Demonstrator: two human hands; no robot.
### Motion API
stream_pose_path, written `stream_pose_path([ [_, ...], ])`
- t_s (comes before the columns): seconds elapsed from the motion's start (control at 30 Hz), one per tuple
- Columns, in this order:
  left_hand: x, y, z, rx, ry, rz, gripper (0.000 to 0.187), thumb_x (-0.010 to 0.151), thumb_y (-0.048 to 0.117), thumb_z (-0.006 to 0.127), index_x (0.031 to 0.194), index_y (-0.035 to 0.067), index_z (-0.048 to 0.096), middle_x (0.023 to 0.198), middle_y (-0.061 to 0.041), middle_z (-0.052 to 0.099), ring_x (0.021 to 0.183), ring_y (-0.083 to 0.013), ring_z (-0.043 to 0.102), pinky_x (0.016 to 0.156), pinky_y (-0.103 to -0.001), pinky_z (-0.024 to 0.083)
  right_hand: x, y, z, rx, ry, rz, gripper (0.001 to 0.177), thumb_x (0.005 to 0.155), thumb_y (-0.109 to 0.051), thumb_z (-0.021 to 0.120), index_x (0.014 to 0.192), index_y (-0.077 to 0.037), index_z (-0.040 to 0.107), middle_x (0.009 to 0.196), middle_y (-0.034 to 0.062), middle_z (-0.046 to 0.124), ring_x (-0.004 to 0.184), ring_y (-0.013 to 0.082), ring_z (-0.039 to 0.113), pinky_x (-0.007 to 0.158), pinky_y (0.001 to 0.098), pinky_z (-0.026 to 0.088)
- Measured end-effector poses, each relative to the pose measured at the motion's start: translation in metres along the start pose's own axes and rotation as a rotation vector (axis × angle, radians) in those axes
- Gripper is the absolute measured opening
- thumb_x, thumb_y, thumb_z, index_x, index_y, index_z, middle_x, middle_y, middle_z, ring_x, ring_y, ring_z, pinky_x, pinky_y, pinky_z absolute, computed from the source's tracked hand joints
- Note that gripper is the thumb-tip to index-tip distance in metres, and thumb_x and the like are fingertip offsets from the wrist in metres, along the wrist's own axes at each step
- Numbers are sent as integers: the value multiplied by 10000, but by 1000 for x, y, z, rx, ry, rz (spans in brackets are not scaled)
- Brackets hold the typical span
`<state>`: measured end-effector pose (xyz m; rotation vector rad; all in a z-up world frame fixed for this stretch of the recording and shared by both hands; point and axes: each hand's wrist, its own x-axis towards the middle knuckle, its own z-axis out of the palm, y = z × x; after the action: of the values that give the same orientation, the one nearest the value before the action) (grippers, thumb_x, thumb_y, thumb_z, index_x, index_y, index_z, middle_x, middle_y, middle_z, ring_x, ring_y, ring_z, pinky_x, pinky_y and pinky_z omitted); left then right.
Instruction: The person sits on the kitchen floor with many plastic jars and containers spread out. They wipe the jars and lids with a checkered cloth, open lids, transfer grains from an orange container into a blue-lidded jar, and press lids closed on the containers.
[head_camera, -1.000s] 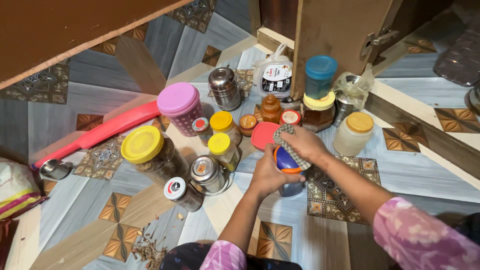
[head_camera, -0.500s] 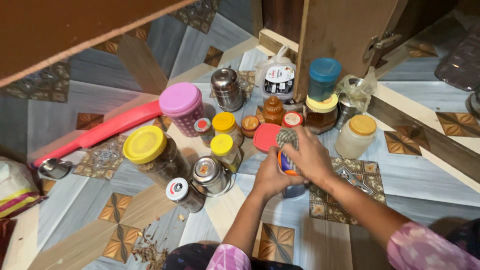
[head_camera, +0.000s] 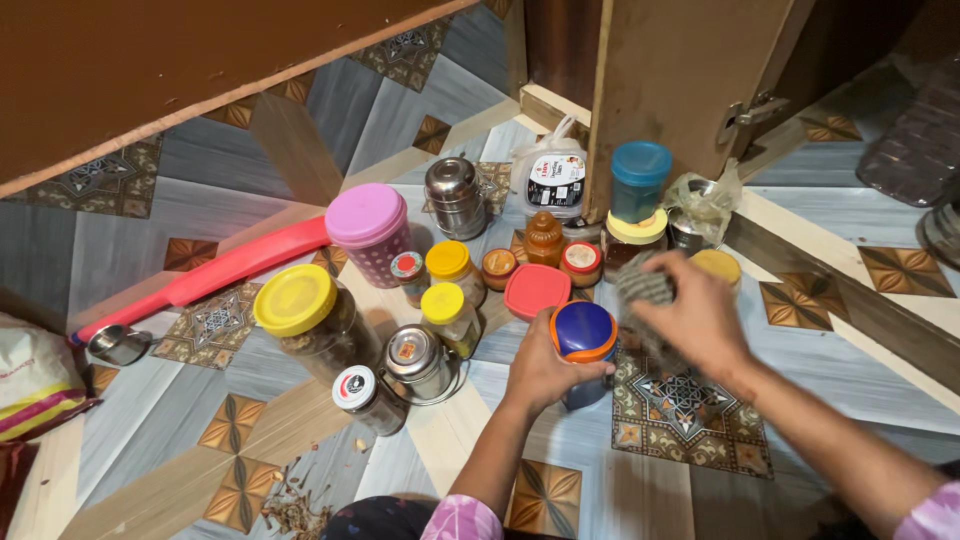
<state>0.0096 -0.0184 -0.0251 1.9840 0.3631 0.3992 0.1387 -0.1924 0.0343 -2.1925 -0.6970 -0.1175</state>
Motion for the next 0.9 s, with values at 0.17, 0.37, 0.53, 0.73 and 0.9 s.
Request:
stream_pose_path([
  [0.17, 4, -25, 8, -8, 52, 204, 808, 726, 265, 830, 1443, 27, 543, 1415, -191, 624, 1348, -334, 587, 1117, -403, 461, -44, -35, 43, -146, -72, -599, 448, 861, -407, 699, 1259, -203, 727, 1291, 116, 625, 1303, 354, 472, 1069, 563, 348],
  [0.37, 13, -27, 0, 93, -24, 228, 860, 599, 320, 926, 1323, 27, 567, 1332, -187, 646, 1265, -346, 615, 1057, -412, 483, -11, -27, 70, -231, -157, -475, 356, 931, -393, 594, 1219, -234, 730, 1288, 66, 651, 1300, 305, 529, 1030, 489, 436],
  [0.53, 2, -8, 0, 133, -8, 55, 968, 512, 419, 975, 1262, 33, 500, 1240, -171, 617, 1185, -341, 625, 989, -416, 499, 37, -1, 77, 389, -544, 4, 363, 1049, -380, 562, 1174, -103, 760, 1184, 144, 814, 1138, 284, 743, 973, 399, 571],
  [0.73, 5, -11, 5, 73, -12, 34, 934, 503, 348, 978, 1223, 29, 476, 1244, -192, 581, 1192, -351, 594, 1007, -415, 490, -29, 13, 53, 61, -94, -551, 433, 1053, -283, 497, 1420, -98, 630, 1524, 144, 529, 1444, 389, 412, 1114, 501, 373],
  [0.9, 6, -28, 11, -13, 12, 78, 911, 539, 295, 935, 1278, 34, 470, 1281, -200, 566, 1231, -356, 570, 1030, -415, 484, -43, -14, 34, -255, -65, -882, 387, 933, -340, 600, 1294, -246, 703, 1400, 48, 620, 1319, 324, 513, 1060, 510, 355],
])
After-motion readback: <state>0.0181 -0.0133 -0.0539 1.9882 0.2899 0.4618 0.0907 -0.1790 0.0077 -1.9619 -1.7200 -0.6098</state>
